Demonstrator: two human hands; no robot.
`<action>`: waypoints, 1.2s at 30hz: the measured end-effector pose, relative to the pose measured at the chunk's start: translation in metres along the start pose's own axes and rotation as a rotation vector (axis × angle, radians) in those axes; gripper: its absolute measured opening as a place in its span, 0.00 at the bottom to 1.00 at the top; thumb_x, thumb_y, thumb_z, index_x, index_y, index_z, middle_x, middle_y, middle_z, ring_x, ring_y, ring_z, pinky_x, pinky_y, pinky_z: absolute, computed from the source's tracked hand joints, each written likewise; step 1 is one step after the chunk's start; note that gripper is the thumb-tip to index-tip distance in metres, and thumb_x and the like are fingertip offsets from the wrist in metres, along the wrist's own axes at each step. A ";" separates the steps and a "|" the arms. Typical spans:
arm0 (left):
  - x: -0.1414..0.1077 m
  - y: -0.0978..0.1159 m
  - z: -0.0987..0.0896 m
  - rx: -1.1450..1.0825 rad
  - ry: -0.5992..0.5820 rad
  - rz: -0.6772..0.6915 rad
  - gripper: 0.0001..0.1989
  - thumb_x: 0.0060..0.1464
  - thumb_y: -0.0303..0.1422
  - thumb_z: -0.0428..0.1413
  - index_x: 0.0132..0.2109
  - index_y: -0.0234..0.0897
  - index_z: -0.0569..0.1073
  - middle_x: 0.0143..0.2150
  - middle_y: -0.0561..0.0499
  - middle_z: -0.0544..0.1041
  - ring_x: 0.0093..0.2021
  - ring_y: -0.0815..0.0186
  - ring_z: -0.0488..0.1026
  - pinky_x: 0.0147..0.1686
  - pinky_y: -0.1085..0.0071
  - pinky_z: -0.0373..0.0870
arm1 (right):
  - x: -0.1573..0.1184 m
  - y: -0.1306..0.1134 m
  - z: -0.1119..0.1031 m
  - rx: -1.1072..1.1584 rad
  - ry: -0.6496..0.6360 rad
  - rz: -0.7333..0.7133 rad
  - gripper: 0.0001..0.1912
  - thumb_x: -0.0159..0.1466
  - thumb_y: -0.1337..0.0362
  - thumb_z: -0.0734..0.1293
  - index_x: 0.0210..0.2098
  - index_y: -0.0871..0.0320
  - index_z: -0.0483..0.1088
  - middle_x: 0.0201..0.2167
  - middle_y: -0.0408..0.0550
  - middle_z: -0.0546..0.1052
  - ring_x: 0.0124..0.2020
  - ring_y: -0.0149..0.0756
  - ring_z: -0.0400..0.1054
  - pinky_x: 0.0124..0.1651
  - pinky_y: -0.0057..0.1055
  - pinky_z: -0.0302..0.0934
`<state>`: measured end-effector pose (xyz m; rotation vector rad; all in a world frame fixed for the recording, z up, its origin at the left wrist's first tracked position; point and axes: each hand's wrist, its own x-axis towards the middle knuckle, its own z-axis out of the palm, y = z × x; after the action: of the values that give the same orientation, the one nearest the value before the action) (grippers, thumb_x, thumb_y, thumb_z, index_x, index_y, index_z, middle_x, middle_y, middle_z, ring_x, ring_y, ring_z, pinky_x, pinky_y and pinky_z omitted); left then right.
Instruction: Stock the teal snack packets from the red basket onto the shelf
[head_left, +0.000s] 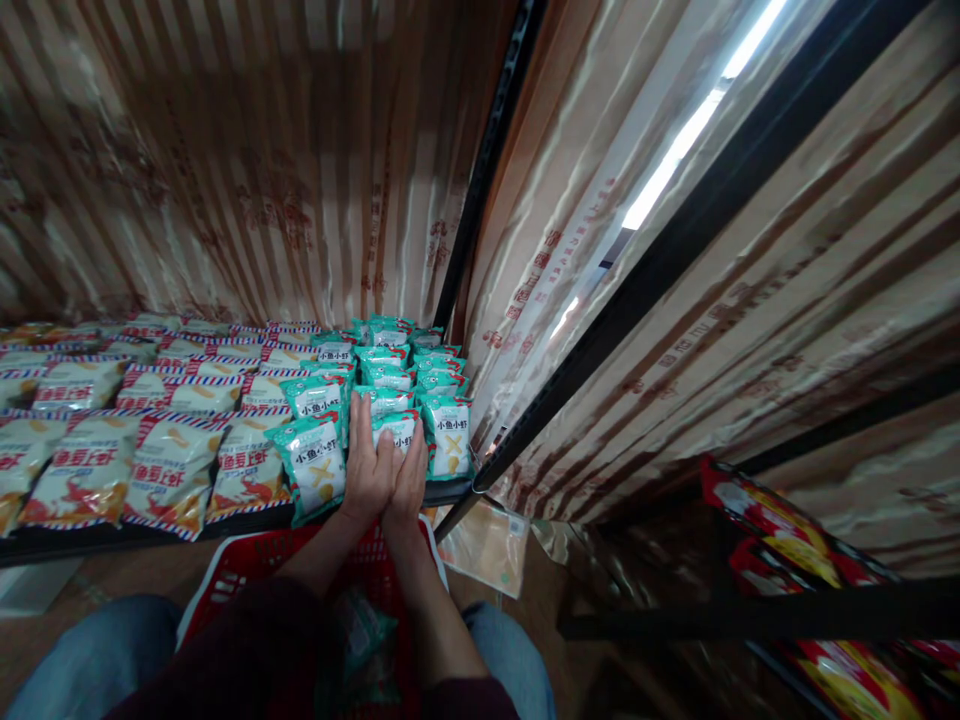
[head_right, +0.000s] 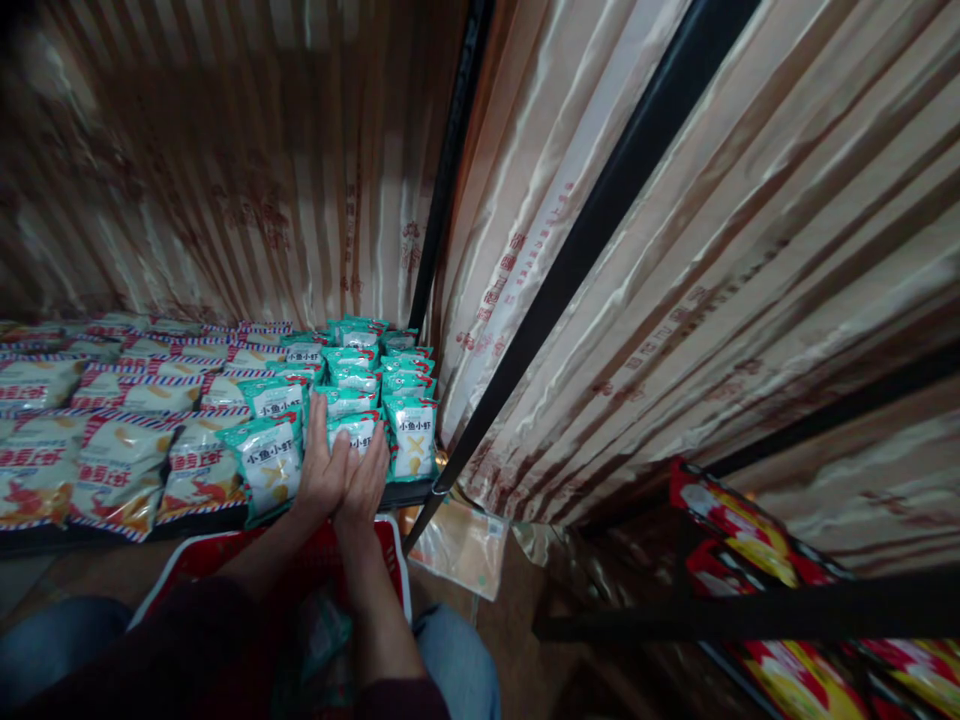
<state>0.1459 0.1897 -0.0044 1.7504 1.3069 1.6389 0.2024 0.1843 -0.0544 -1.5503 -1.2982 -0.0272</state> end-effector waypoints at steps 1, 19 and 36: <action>0.000 0.000 0.000 -0.001 0.003 -0.002 0.30 0.61 0.35 0.43 0.67 0.37 0.44 0.70 0.43 0.42 0.68 0.59 0.39 0.66 0.56 0.38 | 0.000 0.000 0.001 -0.001 0.004 -0.009 0.30 0.68 0.55 0.47 0.63 0.67 0.48 0.57 0.65 0.63 0.58 0.43 0.58 0.57 0.44 0.57; -0.009 -0.015 0.005 0.064 -0.016 0.000 0.32 0.61 0.37 0.43 0.67 0.33 0.40 0.70 0.40 0.40 0.68 0.58 0.39 0.65 0.57 0.41 | -0.012 0.009 -0.018 -0.045 -0.033 -0.197 0.26 0.69 0.63 0.47 0.65 0.63 0.43 0.62 0.61 0.58 0.64 0.39 0.51 0.60 0.44 0.56; -0.016 -0.015 0.009 0.054 0.022 0.137 0.29 0.62 0.35 0.39 0.67 0.37 0.43 0.70 0.42 0.38 0.68 0.56 0.37 0.64 0.53 0.41 | 0.014 -0.002 -0.046 -0.352 -0.011 -0.309 0.25 0.67 0.61 0.52 0.62 0.61 0.55 0.63 0.59 0.57 0.67 0.51 0.36 0.59 0.58 0.44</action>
<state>0.1515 0.1863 -0.0272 1.8960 1.2775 1.7153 0.2323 0.1614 -0.0246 -1.6238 -1.5940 -0.4653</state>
